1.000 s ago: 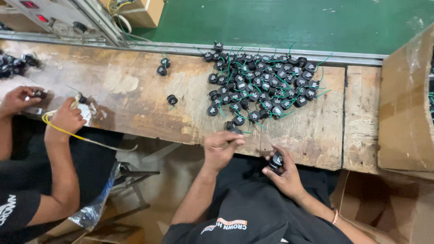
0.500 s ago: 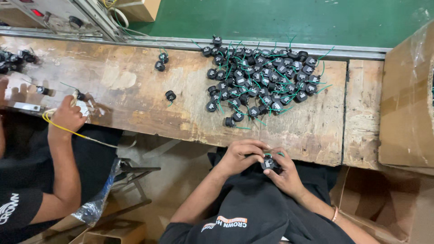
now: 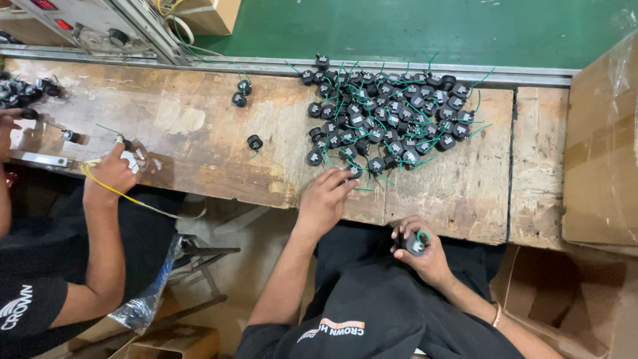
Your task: The person picks up black plug-shaped electronic components with green wires from the workbench one at a time, manipulates and coils each component's wire in their hands, and places the finished components into a large cardboard box beside the bench. A second worker at the same bench handles similar components on the left side.
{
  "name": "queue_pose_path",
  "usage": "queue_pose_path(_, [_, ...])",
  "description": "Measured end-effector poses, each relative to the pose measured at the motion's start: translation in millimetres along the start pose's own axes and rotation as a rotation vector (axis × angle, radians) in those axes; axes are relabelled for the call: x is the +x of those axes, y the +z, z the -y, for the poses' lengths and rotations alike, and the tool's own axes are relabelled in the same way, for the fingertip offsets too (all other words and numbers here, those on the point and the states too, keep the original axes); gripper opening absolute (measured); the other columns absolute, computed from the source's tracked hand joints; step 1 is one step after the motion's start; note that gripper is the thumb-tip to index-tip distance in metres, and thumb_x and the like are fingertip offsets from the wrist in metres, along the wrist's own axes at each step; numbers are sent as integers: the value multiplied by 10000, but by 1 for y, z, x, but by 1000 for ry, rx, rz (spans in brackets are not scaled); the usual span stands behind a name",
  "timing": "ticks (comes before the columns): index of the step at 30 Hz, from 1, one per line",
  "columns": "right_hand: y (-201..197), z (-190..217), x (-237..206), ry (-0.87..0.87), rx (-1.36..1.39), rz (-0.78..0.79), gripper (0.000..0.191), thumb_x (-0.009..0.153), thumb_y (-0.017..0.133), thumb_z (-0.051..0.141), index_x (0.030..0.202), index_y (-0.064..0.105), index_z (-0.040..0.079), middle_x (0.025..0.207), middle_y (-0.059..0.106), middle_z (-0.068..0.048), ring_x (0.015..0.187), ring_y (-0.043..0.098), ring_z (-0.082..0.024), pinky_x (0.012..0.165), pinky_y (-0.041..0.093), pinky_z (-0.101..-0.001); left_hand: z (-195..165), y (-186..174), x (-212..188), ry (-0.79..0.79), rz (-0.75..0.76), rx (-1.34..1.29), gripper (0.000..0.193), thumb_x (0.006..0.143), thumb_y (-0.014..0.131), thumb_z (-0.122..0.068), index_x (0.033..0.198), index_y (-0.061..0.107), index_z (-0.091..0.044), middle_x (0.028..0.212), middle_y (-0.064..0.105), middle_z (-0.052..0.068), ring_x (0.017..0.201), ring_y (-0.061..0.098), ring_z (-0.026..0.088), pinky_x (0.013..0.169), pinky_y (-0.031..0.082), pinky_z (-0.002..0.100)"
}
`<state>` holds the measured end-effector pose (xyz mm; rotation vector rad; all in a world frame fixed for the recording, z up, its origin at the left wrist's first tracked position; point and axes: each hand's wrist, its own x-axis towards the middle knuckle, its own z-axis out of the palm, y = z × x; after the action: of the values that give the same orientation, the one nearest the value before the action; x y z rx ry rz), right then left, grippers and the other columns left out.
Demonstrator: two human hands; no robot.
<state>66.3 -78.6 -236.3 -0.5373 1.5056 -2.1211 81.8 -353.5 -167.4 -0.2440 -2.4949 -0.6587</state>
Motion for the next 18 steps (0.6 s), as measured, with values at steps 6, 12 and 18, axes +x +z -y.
queue_pose_path(6, [-2, 2, 0, -121, -259, 114, 344, 785, 861, 58, 856, 525, 86, 1078, 541, -76, 1040, 624, -215, 916, 493, -360, 16, 19, -24, -301, -149, -6, 280, 802, 819, -107, 1071, 742, -97, 1142, 696, 79, 1045, 692, 315, 880, 564, 405])
queue_pose_path(12, [-2, -3, 7, -139, -242, 60, 293, 825, 829, 61, 898, 546, 77, 1068, 548, -74, 1056, 608, -219, 953, 479, -365, 40, 49, -42, -412, -249, -158, 225, 775, 829, -54, 924, 660, -38, 1097, 732, 117, 1044, 697, 317, 894, 562, 401])
queue_pose_path(18, [4, 10, 15, -19, -82, -41, 354, 859, 780, 141, 1145, 596, 41, 1123, 549, -83, 1033, 625, -198, 815, 618, -369, 35, 48, -37, -671, -311, -863, 253, 844, 773, 27, 1092, 773, -25, 999, 750, 115, 833, 717, 199, 760, 609, 322])
